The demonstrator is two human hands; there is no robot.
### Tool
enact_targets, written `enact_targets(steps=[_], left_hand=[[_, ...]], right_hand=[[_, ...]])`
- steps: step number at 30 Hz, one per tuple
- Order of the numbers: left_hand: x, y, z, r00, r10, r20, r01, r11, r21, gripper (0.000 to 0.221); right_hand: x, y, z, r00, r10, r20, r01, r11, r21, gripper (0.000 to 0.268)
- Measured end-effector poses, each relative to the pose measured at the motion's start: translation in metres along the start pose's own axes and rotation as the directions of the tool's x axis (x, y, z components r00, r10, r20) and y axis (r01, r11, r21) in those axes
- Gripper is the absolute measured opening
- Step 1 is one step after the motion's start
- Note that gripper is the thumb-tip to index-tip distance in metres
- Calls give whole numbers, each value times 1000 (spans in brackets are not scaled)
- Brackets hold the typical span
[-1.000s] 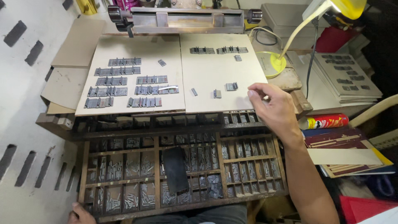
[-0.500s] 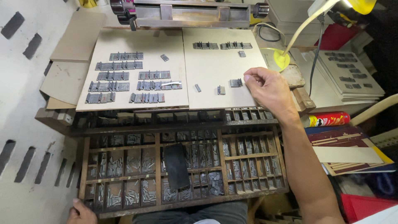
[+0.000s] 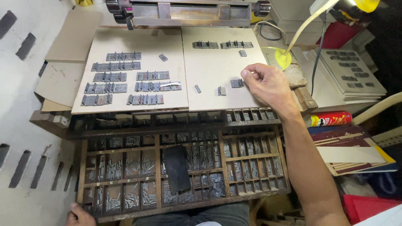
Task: The person picks up metal typesetting blocks from a wooden tray by hand and arranges them onto a cardboard backing to form a layout.
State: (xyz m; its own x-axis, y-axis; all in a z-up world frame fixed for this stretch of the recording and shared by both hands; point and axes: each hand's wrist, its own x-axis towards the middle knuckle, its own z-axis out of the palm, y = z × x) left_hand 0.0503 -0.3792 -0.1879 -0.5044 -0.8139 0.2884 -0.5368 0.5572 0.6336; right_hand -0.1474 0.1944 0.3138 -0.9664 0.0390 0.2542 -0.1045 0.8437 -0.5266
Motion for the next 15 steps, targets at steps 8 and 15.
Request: enact_targets(steps=[8,15], left_hand=[[1,-1,-3,999,40,-9,-39,996,75,72],[0,5,-5,1000,-28,-8,28,998,-48,73]], right_hand=[[-6,-39,-9,966,236,101,-238,971,4,31],[-7,-48,8,964,261,57,-232,923,-307,49]])
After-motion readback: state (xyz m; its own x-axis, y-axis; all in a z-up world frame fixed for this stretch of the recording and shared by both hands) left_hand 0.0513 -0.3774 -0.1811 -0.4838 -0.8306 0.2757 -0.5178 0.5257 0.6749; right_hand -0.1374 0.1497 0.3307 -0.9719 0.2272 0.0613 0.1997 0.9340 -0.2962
